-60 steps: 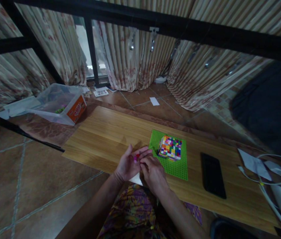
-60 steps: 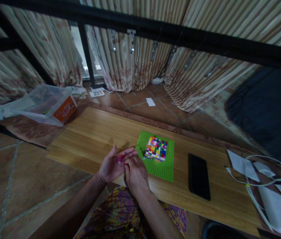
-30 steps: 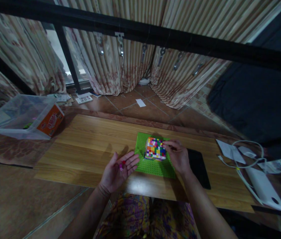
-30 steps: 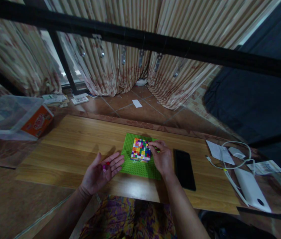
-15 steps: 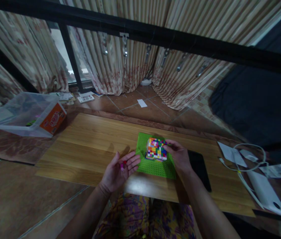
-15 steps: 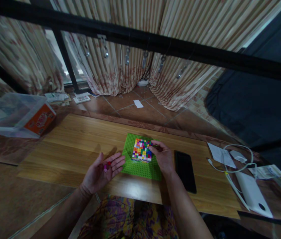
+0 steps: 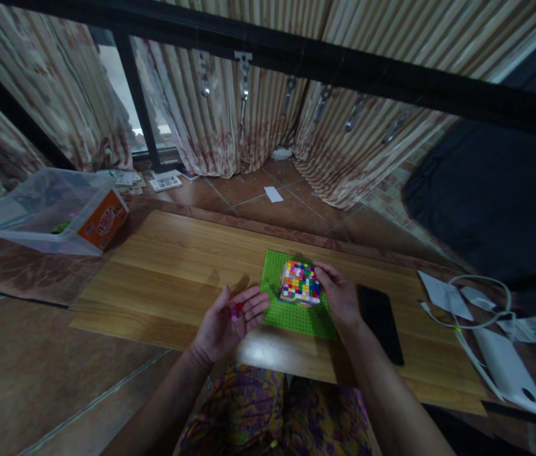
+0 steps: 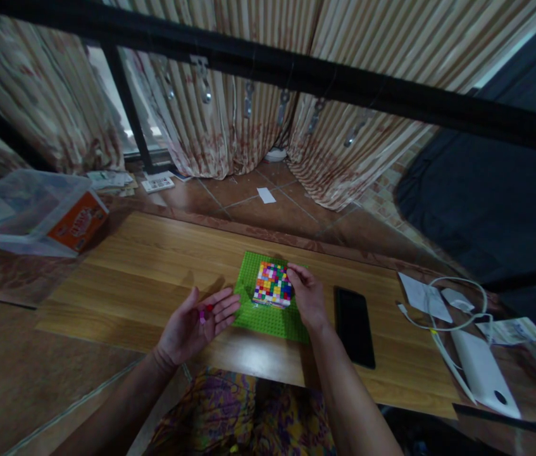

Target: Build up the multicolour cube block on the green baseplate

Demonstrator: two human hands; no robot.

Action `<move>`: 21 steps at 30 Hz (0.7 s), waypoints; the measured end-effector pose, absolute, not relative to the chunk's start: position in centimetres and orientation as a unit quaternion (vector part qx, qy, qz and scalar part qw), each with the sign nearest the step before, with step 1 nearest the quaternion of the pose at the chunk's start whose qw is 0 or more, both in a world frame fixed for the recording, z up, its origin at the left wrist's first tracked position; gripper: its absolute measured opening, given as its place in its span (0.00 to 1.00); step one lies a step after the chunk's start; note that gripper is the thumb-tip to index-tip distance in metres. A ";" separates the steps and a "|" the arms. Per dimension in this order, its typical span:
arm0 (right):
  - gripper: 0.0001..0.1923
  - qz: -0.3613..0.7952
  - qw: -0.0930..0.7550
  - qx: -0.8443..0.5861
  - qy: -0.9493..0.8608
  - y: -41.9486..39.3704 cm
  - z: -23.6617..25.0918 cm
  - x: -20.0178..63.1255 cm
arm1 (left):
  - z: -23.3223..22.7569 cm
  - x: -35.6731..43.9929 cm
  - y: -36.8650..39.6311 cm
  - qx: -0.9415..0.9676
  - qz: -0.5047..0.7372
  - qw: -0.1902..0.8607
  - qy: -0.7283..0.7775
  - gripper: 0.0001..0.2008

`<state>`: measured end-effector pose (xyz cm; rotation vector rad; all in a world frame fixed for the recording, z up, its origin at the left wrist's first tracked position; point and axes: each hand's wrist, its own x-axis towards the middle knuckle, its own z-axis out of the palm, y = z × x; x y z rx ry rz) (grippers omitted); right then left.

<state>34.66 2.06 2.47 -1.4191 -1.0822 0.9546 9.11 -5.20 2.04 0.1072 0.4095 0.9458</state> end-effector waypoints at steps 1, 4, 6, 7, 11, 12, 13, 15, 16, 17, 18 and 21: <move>0.18 0.392 0.522 -0.600 -0.462 2.0 2.5 34.7 | 2.0 9.1 -5.2 0.053 0.451 0.869 0.194 0.30; 0.17 0.372 0.506 -0.613 -0.479 1.9 2.6 34.8 | 2.0 9.1 -5.2 0.056 0.451 0.869 0.195 0.30; 0.17 0.364 0.504 -0.615 -0.486 1.8 2.6 34.7 | 2.1 9.2 -5.3 0.054 0.452 0.868 0.198 0.31; 0.18 0.360 0.505 -0.613 -0.489 1.8 2.6 34.7 | 2.2 9.2 -5.3 0.052 0.454 0.867 0.199 0.31; 0.19 0.338 0.507 -0.619 -0.495 1.8 2.6 34.5 | 2.1 9.3 -5.3 0.049 0.454 0.868 0.196 0.32; 0.19 0.337 0.499 -0.623 -0.500 1.8 2.7 34.6 | 2.1 9.2 -5.3 0.049 0.454 0.868 0.194 0.32; 0.19 0.338 0.490 -0.624 -0.506 1.8 2.8 34.6 | 2.0 9.2 -5.4 0.050 0.455 0.868 0.191 0.32; 0.20 0.328 0.466 -0.634 -0.522 1.7 3.5 34.6 | 2.0 9.2 -5.4 0.053 0.456 0.869 0.184 0.33; 0.20 0.303 0.456 -0.645 -0.533 1.4 4.0 34.5 | 1.9 9.2 -5.3 0.053 0.456 0.870 0.180 0.33; 0.21 0.262 0.448 -0.656 -0.548 1.0 4.6 34.2 | 1.9 9.2 -5.3 0.053 0.456 0.870 0.178 0.34; 0.21 0.210 0.444 -0.662 -0.566 0.4 5.2 33.7 | 1.9 9.2 -5.4 0.052 0.456 0.871 0.176 0.34; 0.16 0.093 0.453 -0.611 -0.643 -2.1 6.7 31.0 | 1.8 9.2 -5.4 0.045 0.455 0.872 0.174 0.35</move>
